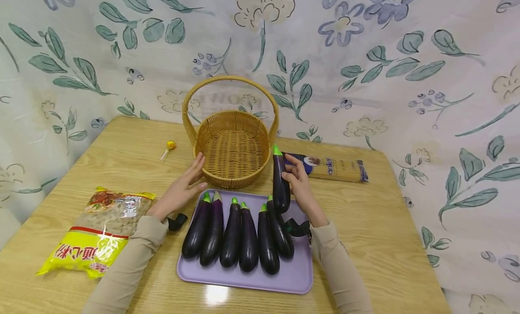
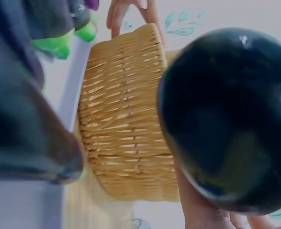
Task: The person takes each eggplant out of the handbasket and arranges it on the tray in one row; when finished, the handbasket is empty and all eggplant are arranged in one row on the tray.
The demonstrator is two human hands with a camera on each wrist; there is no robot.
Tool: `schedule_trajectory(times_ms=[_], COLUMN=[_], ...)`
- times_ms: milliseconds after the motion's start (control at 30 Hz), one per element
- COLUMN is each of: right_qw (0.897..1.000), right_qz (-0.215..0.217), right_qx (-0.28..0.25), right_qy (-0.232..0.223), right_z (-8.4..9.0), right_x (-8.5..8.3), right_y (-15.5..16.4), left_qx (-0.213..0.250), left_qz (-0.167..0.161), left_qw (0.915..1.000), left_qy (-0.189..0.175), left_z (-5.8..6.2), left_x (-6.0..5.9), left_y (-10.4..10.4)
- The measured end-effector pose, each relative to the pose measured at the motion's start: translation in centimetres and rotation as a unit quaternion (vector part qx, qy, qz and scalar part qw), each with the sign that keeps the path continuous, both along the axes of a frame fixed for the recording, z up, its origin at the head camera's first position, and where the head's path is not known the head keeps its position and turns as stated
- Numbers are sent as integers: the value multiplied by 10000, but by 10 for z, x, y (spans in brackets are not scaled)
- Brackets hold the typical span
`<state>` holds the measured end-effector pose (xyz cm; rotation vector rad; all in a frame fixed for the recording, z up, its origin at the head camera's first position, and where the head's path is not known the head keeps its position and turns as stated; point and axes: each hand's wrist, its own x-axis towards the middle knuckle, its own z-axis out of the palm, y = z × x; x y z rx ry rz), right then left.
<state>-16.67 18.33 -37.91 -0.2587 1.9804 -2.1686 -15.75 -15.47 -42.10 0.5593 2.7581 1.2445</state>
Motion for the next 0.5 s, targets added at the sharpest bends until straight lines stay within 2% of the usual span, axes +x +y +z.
schedule_trajectory(times_ms=[500], right_qw=[9983], right_qz=[-196], right_qx=[493], right_qy=[-257], right_z=[-21], right_x=[19], right_y=[27], left_qx=[-75], left_qz=[22], left_qw=[10000], left_qy=[0], left_z=[1], left_x=[1], left_y=[-2])
